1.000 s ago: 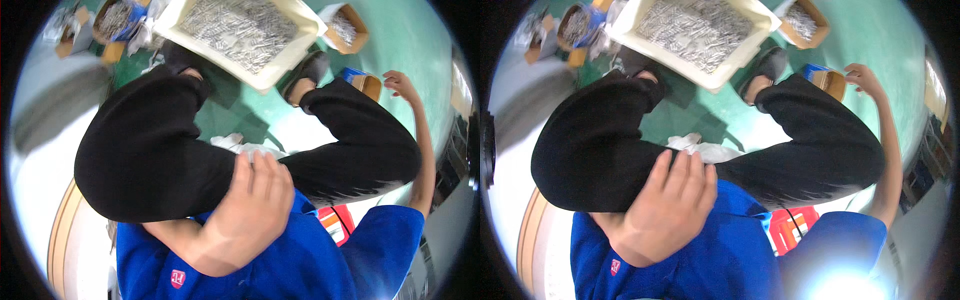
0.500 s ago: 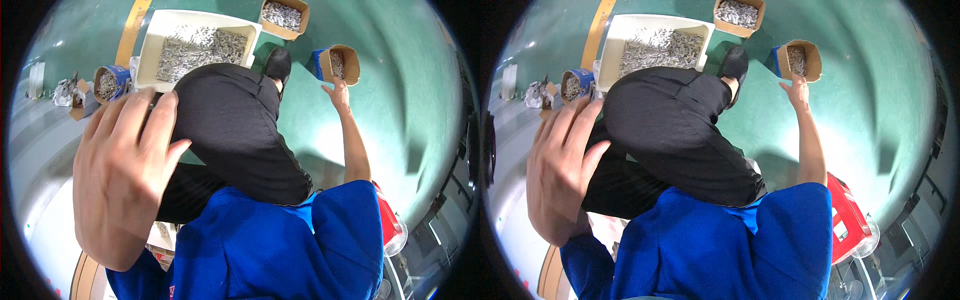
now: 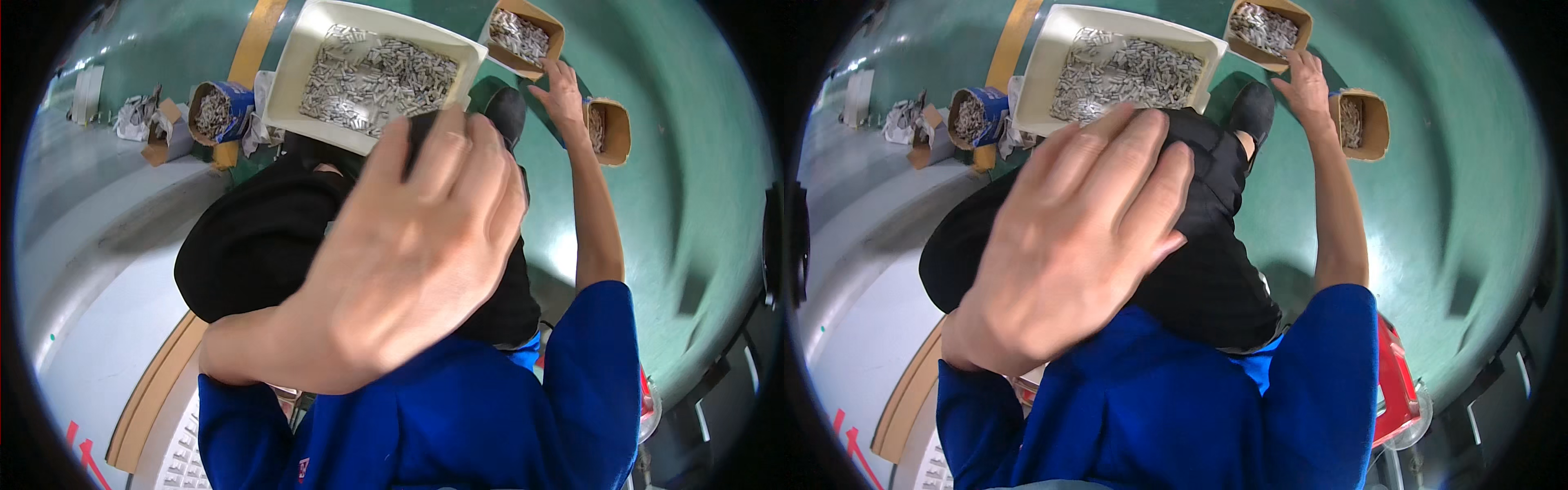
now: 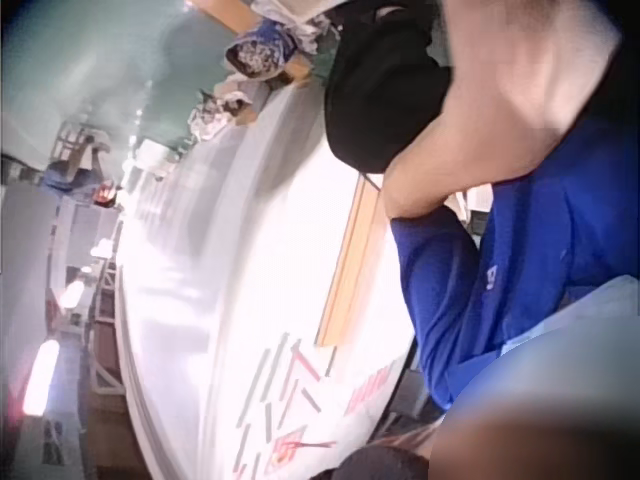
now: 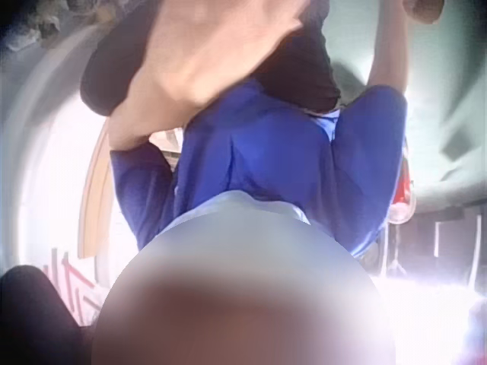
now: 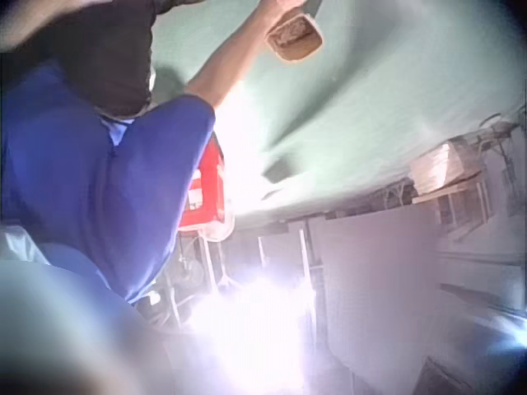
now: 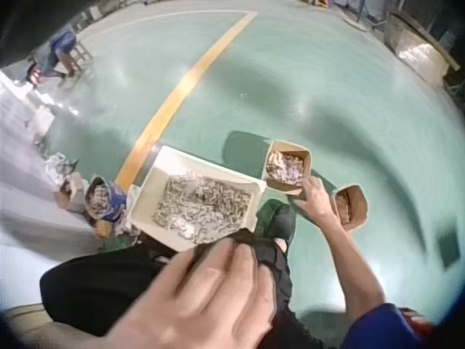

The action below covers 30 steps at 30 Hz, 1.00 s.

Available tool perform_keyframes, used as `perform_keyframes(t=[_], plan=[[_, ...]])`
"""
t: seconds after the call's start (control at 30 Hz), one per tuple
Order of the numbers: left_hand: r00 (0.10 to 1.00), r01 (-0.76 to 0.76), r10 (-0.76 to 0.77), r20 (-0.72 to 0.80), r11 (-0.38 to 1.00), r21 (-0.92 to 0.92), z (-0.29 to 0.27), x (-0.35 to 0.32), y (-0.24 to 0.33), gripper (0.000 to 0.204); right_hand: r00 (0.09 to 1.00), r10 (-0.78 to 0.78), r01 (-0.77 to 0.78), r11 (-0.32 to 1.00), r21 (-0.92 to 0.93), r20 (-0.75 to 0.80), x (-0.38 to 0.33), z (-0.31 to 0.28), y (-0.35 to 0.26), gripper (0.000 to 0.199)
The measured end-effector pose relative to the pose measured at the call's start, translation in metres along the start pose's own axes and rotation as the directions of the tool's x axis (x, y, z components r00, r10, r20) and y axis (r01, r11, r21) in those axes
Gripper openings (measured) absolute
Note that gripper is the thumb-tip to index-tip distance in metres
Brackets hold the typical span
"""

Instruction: The person sits on the floor and sorts small white capsule-like objects from a cardboard box into a white plastic tray. They repeatedly scoop the items by hand, spread them in the tray, and transfer them between containers.

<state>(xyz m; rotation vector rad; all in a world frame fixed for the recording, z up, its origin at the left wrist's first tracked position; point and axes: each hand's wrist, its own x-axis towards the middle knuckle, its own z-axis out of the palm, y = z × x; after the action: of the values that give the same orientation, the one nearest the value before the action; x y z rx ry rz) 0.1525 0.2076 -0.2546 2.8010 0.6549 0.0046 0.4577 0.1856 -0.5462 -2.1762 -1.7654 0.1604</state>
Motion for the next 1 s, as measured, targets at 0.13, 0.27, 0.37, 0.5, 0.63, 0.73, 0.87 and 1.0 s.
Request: perform_keyframes(t=[0.13,0.27,0.37,0.5,0.63,0.73,0.87,1.0], plan=[[0.991,-0.114,0.123,-0.058,0.985,0.129,0.017,0.004,0.004,0.032,0.994,0.071,-0.060,0.991,-0.123,0.089,0.021,0.056,0.038,0.026],[0.992,-0.130,0.122,0.044,0.936,0.326,0.014,-0.010,0.008,0.033,0.986,0.132,-0.136,0.990,0.033,0.097,0.025,0.045,0.033,0.023],[0.987,-0.159,0.155,0.038,0.936,0.314,0.018,-0.012,0.009,0.037,0.988,0.055,-0.054,0.998,-0.012,0.144,0.018,-0.005,0.036,0.022],[0.988,-0.146,0.154,-0.009,0.949,0.279,0.025,-0.030,0.026,0.043,0.977,-0.169,0.177,0.982,-0.057,0.128,0.029,-0.064,0.017,0.018],[0.927,-0.376,0.356,0.120,0.875,0.305,0.007,-0.032,0.019,0.049,0.882,-0.335,0.419,0.880,-0.223,0.331,0.055,-0.153,-0.047,0.015],[0.946,-0.308,0.324,-0.026,0.919,0.246,0.014,-0.041,0.034,0.047,0.704,-0.604,0.703,0.665,-0.250,0.374,0.076,-0.169,-0.114,0.017],[0.940,-0.335,0.336,-0.060,0.942,0.026,0.019,-0.060,0.034,0.046,0.500,-0.569,0.833,0.523,-0.182,0.653,0.111,-0.120,-0.201,0.021],[0.872,-0.429,0.383,0.306,0.898,0.096,0.014,-0.066,0.028,0.044,0.216,-0.477,0.966,0.231,-0.116,0.852,0.124,-0.053,-0.267,0.012]])
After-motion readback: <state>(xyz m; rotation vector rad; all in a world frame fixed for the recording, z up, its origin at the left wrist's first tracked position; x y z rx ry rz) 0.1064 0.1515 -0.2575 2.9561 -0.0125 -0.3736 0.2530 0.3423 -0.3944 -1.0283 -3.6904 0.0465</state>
